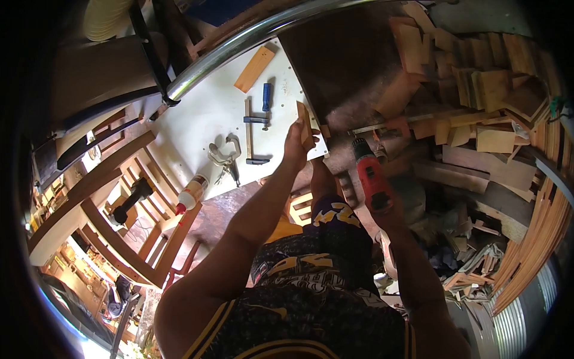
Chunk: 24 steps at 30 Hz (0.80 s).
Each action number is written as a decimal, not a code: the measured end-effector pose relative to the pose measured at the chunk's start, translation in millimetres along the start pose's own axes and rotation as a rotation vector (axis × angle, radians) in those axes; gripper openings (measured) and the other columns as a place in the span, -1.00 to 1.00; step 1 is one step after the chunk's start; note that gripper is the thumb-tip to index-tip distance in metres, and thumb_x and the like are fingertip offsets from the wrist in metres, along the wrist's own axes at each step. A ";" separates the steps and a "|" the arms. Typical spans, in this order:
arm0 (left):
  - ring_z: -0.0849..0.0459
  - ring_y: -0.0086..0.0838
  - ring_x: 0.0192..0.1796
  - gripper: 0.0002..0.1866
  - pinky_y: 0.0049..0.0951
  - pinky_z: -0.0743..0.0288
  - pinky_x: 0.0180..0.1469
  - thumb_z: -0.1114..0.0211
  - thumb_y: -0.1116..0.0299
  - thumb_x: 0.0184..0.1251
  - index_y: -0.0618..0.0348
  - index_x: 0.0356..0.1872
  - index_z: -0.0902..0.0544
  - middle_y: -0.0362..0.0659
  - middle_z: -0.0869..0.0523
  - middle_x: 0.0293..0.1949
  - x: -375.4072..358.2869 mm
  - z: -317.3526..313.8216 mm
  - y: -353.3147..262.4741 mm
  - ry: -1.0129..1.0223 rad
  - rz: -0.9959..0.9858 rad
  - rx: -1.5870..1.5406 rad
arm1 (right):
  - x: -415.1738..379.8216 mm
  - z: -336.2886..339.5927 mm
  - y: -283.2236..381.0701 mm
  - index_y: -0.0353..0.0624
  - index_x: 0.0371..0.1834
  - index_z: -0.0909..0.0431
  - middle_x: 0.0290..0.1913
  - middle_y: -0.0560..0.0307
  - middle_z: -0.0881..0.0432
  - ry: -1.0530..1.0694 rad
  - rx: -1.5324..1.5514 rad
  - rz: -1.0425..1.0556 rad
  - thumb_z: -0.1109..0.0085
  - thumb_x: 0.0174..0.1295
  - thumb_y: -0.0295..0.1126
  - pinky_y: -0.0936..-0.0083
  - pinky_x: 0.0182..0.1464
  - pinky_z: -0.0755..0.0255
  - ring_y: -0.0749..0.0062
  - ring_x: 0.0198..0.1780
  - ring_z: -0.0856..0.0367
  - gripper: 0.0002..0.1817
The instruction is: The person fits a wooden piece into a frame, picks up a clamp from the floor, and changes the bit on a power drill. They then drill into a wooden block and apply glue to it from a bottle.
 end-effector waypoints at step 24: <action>-0.64 -0.20 -0.02 -0.64 -0.13 -0.50 0.04 -0.34 0.04 0.16 0.05 -0.18 -0.57 -0.12 -0.65 -0.21 31.3 -16.9 -65.9 0.511 -0.632 2.044 | 19.7 -26.0 12.2 -0.22 0.17 -0.42 -0.10 0.07 -0.57 0.122 -0.151 0.295 -0.28 0.17 -0.32 0.46 -0.10 -0.54 0.38 -0.15 -0.62 -0.49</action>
Point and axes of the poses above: each hand's wrist, its own x-axis towards the middle knuckle, its own z-axis out of the back of the hand, y = z × x, the point moved 3 cm from there along x, towards the middle knuckle
